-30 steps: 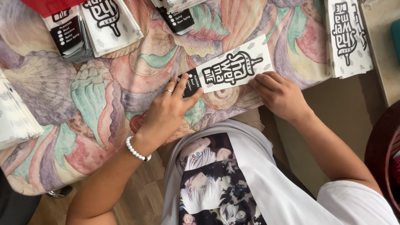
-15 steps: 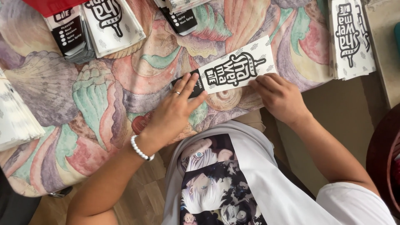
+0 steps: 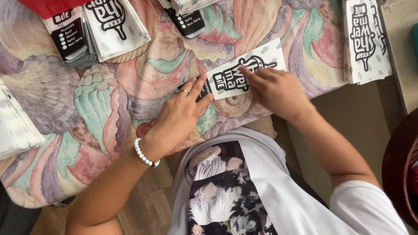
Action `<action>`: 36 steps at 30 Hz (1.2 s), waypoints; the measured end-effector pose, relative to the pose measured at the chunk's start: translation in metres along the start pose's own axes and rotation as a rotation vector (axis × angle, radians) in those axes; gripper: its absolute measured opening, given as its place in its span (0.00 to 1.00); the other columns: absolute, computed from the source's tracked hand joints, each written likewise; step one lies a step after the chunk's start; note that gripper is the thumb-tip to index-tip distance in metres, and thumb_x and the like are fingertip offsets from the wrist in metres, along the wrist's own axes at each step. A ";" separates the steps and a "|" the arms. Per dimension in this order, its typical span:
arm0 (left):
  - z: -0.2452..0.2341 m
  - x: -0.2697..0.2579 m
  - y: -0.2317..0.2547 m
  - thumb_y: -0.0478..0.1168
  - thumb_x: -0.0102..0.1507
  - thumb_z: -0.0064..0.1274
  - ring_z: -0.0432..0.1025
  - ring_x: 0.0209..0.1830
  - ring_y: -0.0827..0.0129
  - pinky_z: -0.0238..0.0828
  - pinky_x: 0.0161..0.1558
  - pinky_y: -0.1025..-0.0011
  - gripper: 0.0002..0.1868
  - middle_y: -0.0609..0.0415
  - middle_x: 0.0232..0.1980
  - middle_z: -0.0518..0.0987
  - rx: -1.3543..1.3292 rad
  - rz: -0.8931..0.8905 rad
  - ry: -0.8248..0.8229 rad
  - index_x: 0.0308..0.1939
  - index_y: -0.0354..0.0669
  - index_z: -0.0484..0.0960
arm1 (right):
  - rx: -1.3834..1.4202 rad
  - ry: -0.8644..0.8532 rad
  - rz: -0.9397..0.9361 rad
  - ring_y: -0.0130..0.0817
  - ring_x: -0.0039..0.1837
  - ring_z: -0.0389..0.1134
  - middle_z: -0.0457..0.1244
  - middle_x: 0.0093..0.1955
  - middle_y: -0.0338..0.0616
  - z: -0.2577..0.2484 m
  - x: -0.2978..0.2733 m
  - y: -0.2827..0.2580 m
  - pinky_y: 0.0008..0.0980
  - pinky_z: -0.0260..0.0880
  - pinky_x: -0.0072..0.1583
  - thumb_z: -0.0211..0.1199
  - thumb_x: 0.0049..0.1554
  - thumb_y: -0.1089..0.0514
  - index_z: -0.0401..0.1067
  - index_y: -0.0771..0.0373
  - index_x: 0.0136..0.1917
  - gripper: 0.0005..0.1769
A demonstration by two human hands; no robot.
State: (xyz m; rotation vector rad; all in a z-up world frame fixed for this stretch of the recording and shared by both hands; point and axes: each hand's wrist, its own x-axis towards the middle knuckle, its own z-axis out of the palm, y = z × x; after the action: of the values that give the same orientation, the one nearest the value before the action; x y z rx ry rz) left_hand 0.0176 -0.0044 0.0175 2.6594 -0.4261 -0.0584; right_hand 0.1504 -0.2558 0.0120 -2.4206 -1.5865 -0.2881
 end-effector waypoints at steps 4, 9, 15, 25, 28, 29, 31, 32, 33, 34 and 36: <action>0.000 0.003 0.002 0.27 0.65 0.42 0.68 0.67 0.39 0.79 0.51 0.52 0.17 0.31 0.71 0.65 0.169 0.038 -0.001 0.53 0.45 0.79 | 0.034 0.003 -0.026 0.31 0.34 0.69 0.69 0.32 0.42 0.011 0.042 -0.033 0.26 0.71 0.40 0.59 0.60 0.65 0.80 0.64 0.60 0.16; -0.007 0.004 0.003 0.26 0.66 0.39 0.69 0.65 0.40 0.79 0.51 0.54 0.18 0.30 0.70 0.66 0.154 0.032 -0.020 0.52 0.47 0.80 | 0.145 0.023 0.125 0.31 0.27 0.65 0.67 0.27 0.37 0.028 0.037 -0.002 0.25 0.66 0.35 0.61 0.60 0.63 0.84 0.59 0.53 0.12; 0.007 0.002 0.003 0.21 0.57 0.46 0.63 0.70 0.43 0.79 0.32 0.70 0.39 0.31 0.78 0.53 0.334 0.035 -0.096 0.68 0.62 0.72 | 0.050 0.026 0.371 0.17 0.23 0.53 0.71 0.34 0.31 0.019 -0.016 0.091 0.19 0.50 0.27 0.55 0.66 0.69 0.85 0.60 0.59 0.19; 0.013 -0.003 0.014 0.24 0.59 0.47 0.59 0.72 0.36 0.73 0.59 0.53 0.38 0.25 0.73 0.58 0.313 -0.011 0.007 0.71 0.62 0.69 | 0.017 0.118 -0.097 0.42 0.54 0.72 0.69 0.54 0.47 0.013 -0.044 0.004 0.36 0.78 0.51 0.66 0.60 0.62 0.80 0.62 0.54 0.09; 0.012 -0.012 0.014 0.24 0.62 0.46 0.62 0.69 0.38 0.73 0.58 0.54 0.29 0.26 0.67 0.66 0.148 -0.095 0.085 0.65 0.51 0.78 | 0.019 0.217 -0.069 0.43 0.50 0.72 0.67 0.48 0.47 0.017 -0.055 0.016 0.36 0.74 0.50 0.65 0.55 0.64 0.79 0.63 0.46 0.05; 0.015 -0.015 0.012 0.23 0.62 0.43 0.62 0.69 0.41 0.74 0.57 0.58 0.29 0.28 0.66 0.66 0.086 -0.174 0.073 0.65 0.50 0.78 | 0.017 0.232 -0.057 0.41 0.48 0.71 0.67 0.47 0.45 0.017 -0.060 0.022 0.34 0.73 0.50 0.65 0.54 0.64 0.78 0.62 0.43 0.03; 0.027 -0.023 -0.001 0.23 0.62 0.46 0.63 0.69 0.42 0.74 0.58 0.57 0.28 0.31 0.67 0.67 0.103 -0.140 0.117 0.65 0.46 0.78 | 0.031 0.239 -0.049 0.41 0.48 0.71 0.67 0.47 0.44 0.015 -0.059 0.021 0.33 0.73 0.50 0.65 0.53 0.64 0.78 0.62 0.42 0.03; 0.033 -0.027 -0.008 0.23 0.61 0.50 0.64 0.69 0.44 0.74 0.59 0.56 0.28 0.33 0.67 0.67 0.119 -0.111 0.161 0.65 0.42 0.77 | 0.049 0.243 -0.046 0.40 0.47 0.71 0.67 0.46 0.44 0.014 -0.058 0.021 0.32 0.73 0.49 0.65 0.53 0.65 0.78 0.62 0.41 0.03; 0.031 -0.024 -0.009 0.23 0.61 0.50 0.64 0.69 0.44 0.74 0.59 0.56 0.28 0.33 0.67 0.67 0.121 -0.105 0.164 0.65 0.42 0.77 | 0.043 0.247 -0.044 0.40 0.47 0.71 0.67 0.46 0.44 0.016 -0.057 0.021 0.32 0.73 0.49 0.65 0.53 0.65 0.78 0.62 0.41 0.03; 0.030 -0.022 -0.009 0.24 0.61 0.50 0.65 0.68 0.46 0.75 0.58 0.57 0.26 0.36 0.65 0.68 0.133 -0.113 0.165 0.63 0.42 0.78 | 0.048 0.251 -0.035 0.40 0.46 0.71 0.67 0.45 0.43 0.017 -0.056 0.021 0.32 0.73 0.49 0.65 0.52 0.64 0.78 0.62 0.41 0.02; 0.029 -0.010 -0.008 0.25 0.62 0.50 0.66 0.67 0.48 0.75 0.57 0.58 0.23 0.39 0.63 0.70 0.144 -0.122 0.168 0.61 0.43 0.79 | 0.052 0.254 -0.028 0.39 0.46 0.70 0.66 0.45 0.42 0.018 -0.055 0.021 0.32 0.73 0.48 0.66 0.52 0.64 0.77 0.61 0.40 0.01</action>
State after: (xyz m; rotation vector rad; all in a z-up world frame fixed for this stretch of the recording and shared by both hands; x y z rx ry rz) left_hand 0.0078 -0.0066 -0.0126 2.8015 -0.2200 0.1633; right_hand 0.1490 -0.3066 -0.0234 -2.2217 -1.4966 -0.5289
